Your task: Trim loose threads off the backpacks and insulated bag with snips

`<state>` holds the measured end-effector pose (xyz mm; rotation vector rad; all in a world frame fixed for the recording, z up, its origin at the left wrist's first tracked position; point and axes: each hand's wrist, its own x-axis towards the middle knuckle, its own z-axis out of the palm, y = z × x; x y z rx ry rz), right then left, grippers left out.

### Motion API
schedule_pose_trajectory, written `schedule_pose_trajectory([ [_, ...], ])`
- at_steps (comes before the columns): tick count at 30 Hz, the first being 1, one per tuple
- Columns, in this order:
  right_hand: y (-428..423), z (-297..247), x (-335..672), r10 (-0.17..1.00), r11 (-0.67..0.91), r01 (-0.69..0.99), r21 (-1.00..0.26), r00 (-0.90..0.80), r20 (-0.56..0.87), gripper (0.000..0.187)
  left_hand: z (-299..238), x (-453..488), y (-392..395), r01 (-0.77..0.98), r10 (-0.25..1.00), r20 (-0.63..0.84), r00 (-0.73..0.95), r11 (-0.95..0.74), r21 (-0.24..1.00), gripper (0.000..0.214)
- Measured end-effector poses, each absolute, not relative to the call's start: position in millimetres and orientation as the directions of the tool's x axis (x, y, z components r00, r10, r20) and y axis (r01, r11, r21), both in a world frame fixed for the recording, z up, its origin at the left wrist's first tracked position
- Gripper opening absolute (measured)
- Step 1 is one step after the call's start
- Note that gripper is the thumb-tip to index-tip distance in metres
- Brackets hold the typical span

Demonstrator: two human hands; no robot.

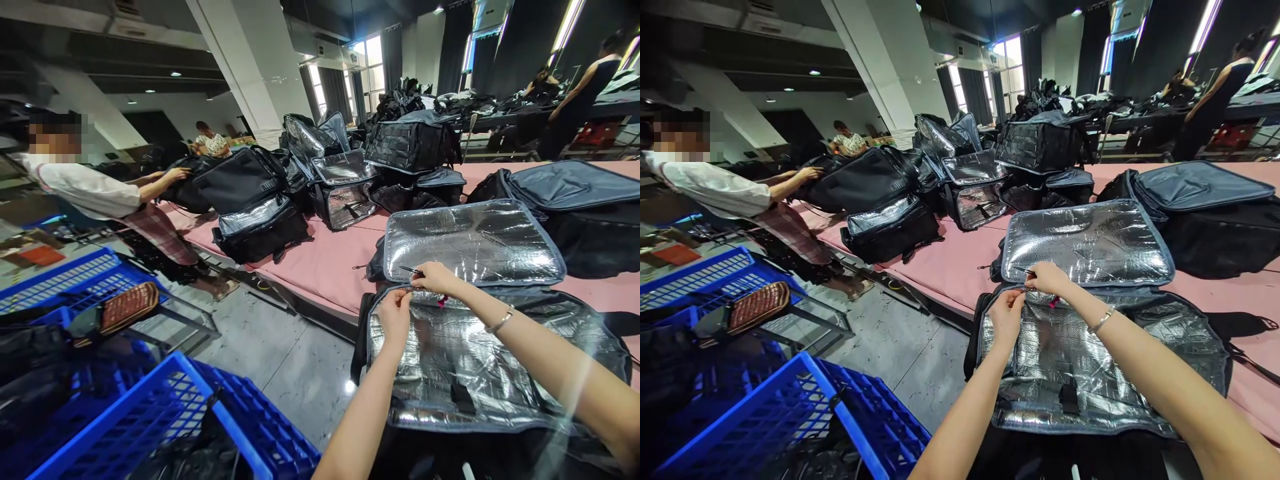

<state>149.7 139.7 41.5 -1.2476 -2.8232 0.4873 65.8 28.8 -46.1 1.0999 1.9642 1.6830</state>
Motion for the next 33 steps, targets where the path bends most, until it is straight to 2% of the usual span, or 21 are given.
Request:
schedule_pose_trajectory([
  [5, 128.5, 39.8, 160.8, 0.719, 0.670, 0.691, -0.273, -0.695, 0.004, 0.015, -46.3, 66.9, 26.6, 0.378, 0.770, 0.261, -0.582, -0.027, 0.925, 0.016],
  [8, 123.2, 38.6, 176.8, 0.721, 0.693, 0.694, -0.198, -0.678, 0.146, 0.027, -45.7, 62.9, 22.9, 0.343, 0.797, 0.252, -0.549, -0.060, 0.938, 0.016],
  [10, 122.0, 38.0, 189.8, 0.676, 0.735, 0.666, -0.126, -0.703, 0.224, 0.031, -45.5, 60.7, 22.5, 0.289, 0.805, 0.227, -0.547, -0.072, 0.954, 0.015],
  [13, 123.1, 36.9, 207.0, 0.527, 0.839, 0.543, -0.009, -0.811, 0.255, 0.024, -45.7, 59.2, 23.9, 0.233, 0.813, 0.200, -0.547, -0.082, 0.969, 0.015],
  [16, 125.1, 34.1, 214.8, 0.325, 0.911, 0.384, 0.151, -0.892, 0.314, 0.026, -46.5, 58.6, 25.5, 0.210, 0.819, 0.193, -0.540, -0.090, 0.973, 0.014],
  [19, 126.3, 31.6, 211.6, 0.071, 0.892, 0.255, 0.373, -0.895, 0.440, 0.026, -47.7, 57.4, 26.4, 0.187, 0.828, 0.187, -0.528, -0.101, 0.977, 0.013],
  [21, 126.7, 31.6, 206.2, -0.028, 0.863, 0.209, 0.460, -0.890, 0.455, 0.025, -48.2, 56.4, 26.8, 0.172, 0.832, 0.182, -0.524, -0.106, 0.979, 0.013],
  [24, 126.2, 33.7, 198.2, -0.052, 0.847, 0.178, 0.501, -0.910, 0.412, 0.023, -48.2, 55.3, 27.1, 0.155, 0.837, 0.177, -0.517, -0.112, 0.981, 0.014],
  [28, 124.3, 34.9, 191.7, -0.031, 0.845, 0.170, 0.506, -0.931, 0.364, 0.020, -48.0, 54.4, 27.1, 0.148, 0.846, 0.178, -0.502, -0.118, 0.982, 0.014],
  [33, 127.6, 32.1, 197.8, 0.091, 0.902, 0.268, 0.339, -0.886, 0.455, 0.017, -45.9, 52.3, 22.2, 0.124, 0.887, 0.149, -0.437, -0.104, 0.987, 0.016],
])
